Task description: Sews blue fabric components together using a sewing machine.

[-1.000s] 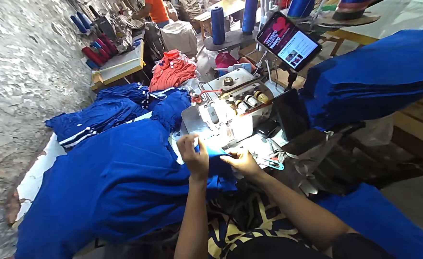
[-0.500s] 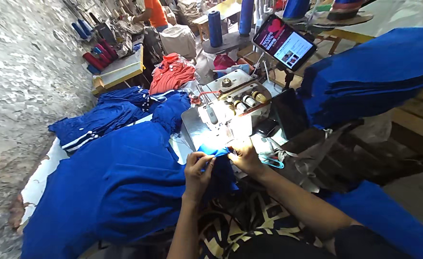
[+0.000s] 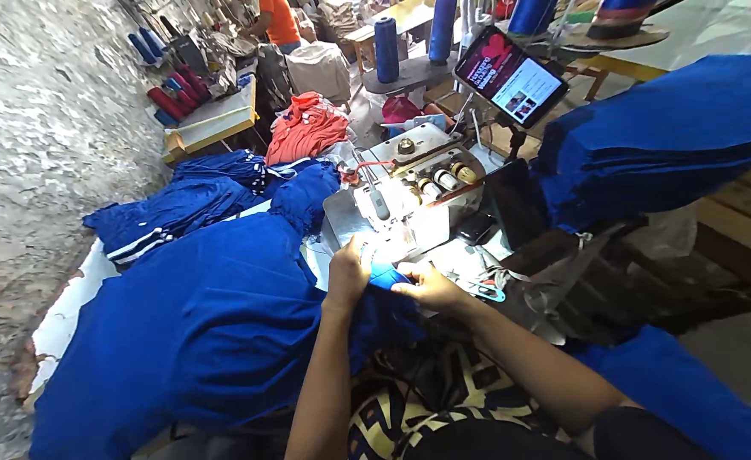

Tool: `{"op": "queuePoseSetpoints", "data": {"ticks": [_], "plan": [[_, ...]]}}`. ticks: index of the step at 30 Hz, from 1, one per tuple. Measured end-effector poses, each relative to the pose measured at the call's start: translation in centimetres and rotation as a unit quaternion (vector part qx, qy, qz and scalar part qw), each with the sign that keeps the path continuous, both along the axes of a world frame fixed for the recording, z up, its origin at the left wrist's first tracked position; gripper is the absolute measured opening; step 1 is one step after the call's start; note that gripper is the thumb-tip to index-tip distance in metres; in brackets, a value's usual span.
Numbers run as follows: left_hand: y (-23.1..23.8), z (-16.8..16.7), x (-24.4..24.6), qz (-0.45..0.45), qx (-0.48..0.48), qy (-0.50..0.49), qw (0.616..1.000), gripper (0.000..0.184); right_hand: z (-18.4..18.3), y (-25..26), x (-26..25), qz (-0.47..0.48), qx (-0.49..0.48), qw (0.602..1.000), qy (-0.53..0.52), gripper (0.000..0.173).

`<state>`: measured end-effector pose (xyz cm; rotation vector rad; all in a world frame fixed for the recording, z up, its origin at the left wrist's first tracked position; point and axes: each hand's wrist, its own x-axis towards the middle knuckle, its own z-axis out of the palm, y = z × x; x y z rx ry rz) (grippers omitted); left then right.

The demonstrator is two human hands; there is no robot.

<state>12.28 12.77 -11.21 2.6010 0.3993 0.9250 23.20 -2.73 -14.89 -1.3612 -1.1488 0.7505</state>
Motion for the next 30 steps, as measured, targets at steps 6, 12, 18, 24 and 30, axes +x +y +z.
{"op": "queuePoseSetpoints", "data": {"ticks": [6,12,18,24,30], "plan": [[-0.3,-0.2,0.4,0.032,0.019,0.001,0.999,0.016,-0.6,0.2,0.0,-0.013,-0.002,1.0,-0.017,0.013],[-0.3,-0.2,0.6,0.036,0.016,0.002,0.999,0.016,-0.7,0.1,0.1,-0.019,0.007,1.0,-0.012,0.013],[-0.5,-0.9,-0.1,0.018,0.01,-0.095,0.995,0.018,0.8,-0.7,-0.3,-0.064,-0.025,0.997,-0.042,0.018],[1.4,-5.6,-2.8,0.1,-0.062,-0.331,0.936,0.072,2.2,-0.9,2.3,-0.39,0.188,0.841,-0.324,0.021],[1.9,-8.2,-2.2,0.169,-0.05,-0.289,0.941,0.05,4.7,0.3,4.9,-0.433,0.193,0.712,-0.518,0.028]]}}
